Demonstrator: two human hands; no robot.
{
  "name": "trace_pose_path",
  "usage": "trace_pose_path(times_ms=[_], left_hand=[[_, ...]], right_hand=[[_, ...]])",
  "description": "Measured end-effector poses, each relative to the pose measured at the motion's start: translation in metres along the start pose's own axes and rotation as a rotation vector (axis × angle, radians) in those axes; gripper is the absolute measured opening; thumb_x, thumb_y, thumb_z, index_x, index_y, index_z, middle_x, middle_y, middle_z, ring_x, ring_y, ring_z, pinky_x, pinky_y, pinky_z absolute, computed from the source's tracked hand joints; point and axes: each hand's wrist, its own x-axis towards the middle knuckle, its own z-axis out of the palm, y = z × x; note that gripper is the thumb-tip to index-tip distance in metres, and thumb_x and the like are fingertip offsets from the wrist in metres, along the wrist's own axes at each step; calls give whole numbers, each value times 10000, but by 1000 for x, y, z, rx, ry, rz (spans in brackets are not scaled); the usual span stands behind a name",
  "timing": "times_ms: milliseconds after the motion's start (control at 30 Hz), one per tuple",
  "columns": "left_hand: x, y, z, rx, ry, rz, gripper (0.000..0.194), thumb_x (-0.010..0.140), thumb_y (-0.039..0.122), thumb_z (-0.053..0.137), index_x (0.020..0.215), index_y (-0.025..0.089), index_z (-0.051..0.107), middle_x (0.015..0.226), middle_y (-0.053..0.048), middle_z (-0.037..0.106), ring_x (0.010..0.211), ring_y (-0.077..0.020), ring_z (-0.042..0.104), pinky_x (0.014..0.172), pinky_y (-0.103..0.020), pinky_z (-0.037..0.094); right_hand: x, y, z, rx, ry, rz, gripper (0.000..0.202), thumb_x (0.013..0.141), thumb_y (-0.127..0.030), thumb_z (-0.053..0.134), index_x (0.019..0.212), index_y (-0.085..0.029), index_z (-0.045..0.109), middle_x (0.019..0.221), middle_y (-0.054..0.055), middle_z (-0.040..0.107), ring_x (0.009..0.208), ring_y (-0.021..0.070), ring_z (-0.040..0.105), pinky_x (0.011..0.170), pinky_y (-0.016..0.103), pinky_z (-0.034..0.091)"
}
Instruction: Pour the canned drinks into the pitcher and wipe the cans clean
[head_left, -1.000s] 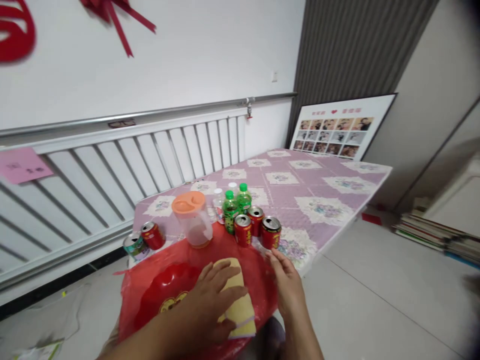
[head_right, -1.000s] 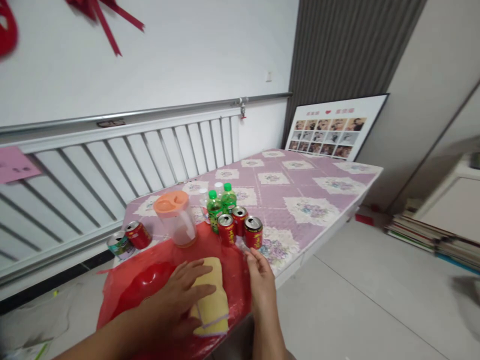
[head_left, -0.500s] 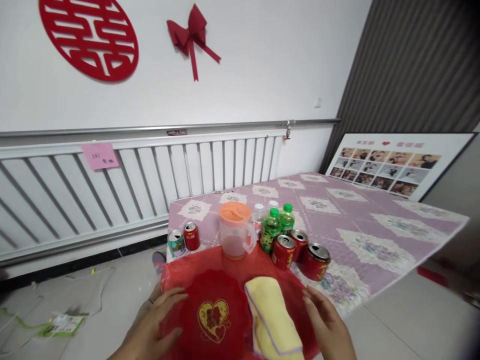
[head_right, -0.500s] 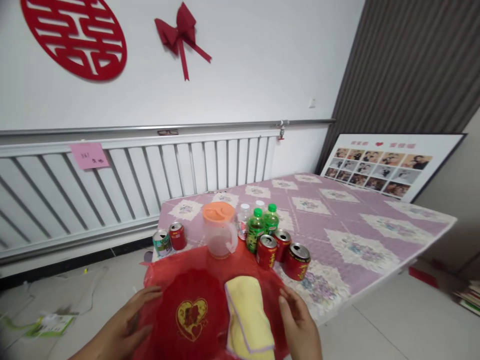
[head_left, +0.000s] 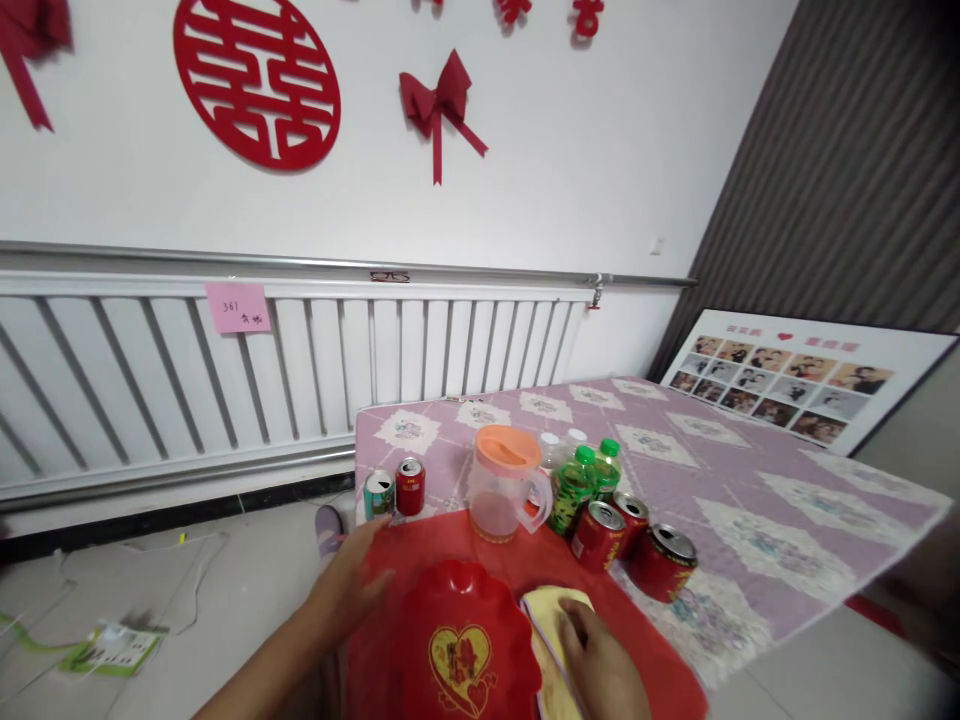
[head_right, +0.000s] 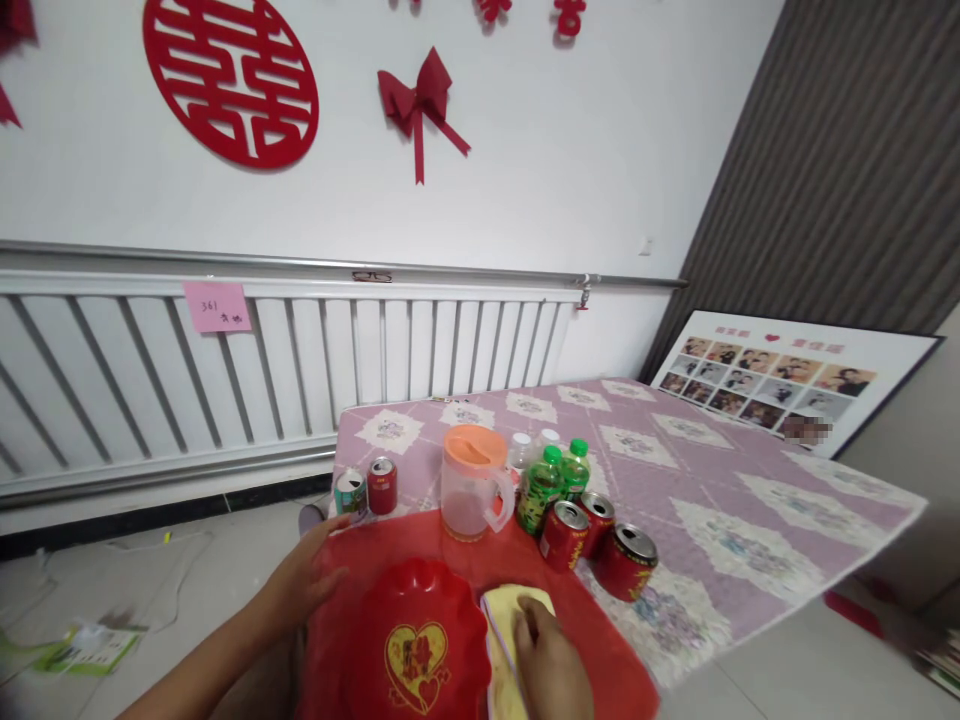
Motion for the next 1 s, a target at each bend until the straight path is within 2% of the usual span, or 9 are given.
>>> trace_pose_path(times_ms=[167, 267, 500, 567, 633, 700, 767, 1000], left_hand=[[57, -12, 6, 92, 22, 45, 613, 753, 200, 573, 1353, 148, 459, 1356, -143, 575, 1262, -273, 541, 1096, -438, 414], [89, -16, 8, 138, 1, 34, 658, 732, 184, 612, 1366, 167, 440, 1377, -132, 555, 1295, -284, 499, 1115, -447, 377], [146, -10, 14, 296, -171, 14, 781, 736, 227, 688, 1440, 155, 358, 1485, -171, 424, 1375, -340, 378, 1121, -506, 334], [156, -7, 15, 341, -230, 22, 765, 767, 250, 705, 1444, 183, 355, 1475, -157, 434, 1359, -346, 393, 1102, -541, 351], [164, -5, 15, 383, -287, 33, 641, 836, 302, 685, 1408, 208, 409, 1443, -130, 463, 1311, -332, 448, 1064, -565, 391], [168, -3, 15, 420, -334, 43, 483, 902, 345, 628, 1340, 205, 483, 1394, -108, 502, 1234, -298, 520, 1014, -550, 449], [171, -1, 15, 454, -372, 51, 402, 927, 356, 597, 1288, 193, 527, 1345, -98, 535, 1164, -267, 568, 968, -512, 494], [167, 8, 17, 494, -416, 93, 419, 923, 352, 601, 1301, 194, 515, 1334, -99, 545, 1166, -269, 567, 973, -514, 488]], right_hand=[[-2, -1, 6, -258, -93, 78, 427, 919, -382, 358, 1183, -192, 635, 1198, 123, 716, 1062, 259, 694, 840, 304, 515], [-1, 1, 8, -285, -98, 57, 424, 939, -383, 334, 1188, -191, 619, 1219, 119, 705, 1081, 250, 687, 857, 298, 513], [-3, 6, 12, -263, -87, 93, 394, 938, -425, 340, 1167, -226, 592, 1237, 84, 698, 1101, 232, 676, 866, 279, 508], [-3, 8, 13, -260, -84, 99, 400, 935, -437, 340, 1168, -229, 590, 1248, 83, 692, 1114, 233, 668, 874, 279, 504], [-3, 8, 13, -259, -83, 100, 410, 933, -445, 335, 1175, -229, 586, 1269, 84, 680, 1132, 240, 657, 887, 290, 497], [-3, 9, 14, -258, -90, 108, 420, 933, -449, 326, 1184, -228, 580, 1281, 83, 672, 1137, 251, 652, 888, 309, 495], [-3, 8, 14, -261, -101, 131, 428, 934, -452, 315, 1195, -230, 572, 1265, 83, 681, 1119, 261, 660, 870, 324, 496], [-5, 6, 14, -260, -71, 111, 397, 935, -438, 326, 1146, -231, 591, 1195, 91, 711, 1055, 241, 684, 805, 290, 488]])
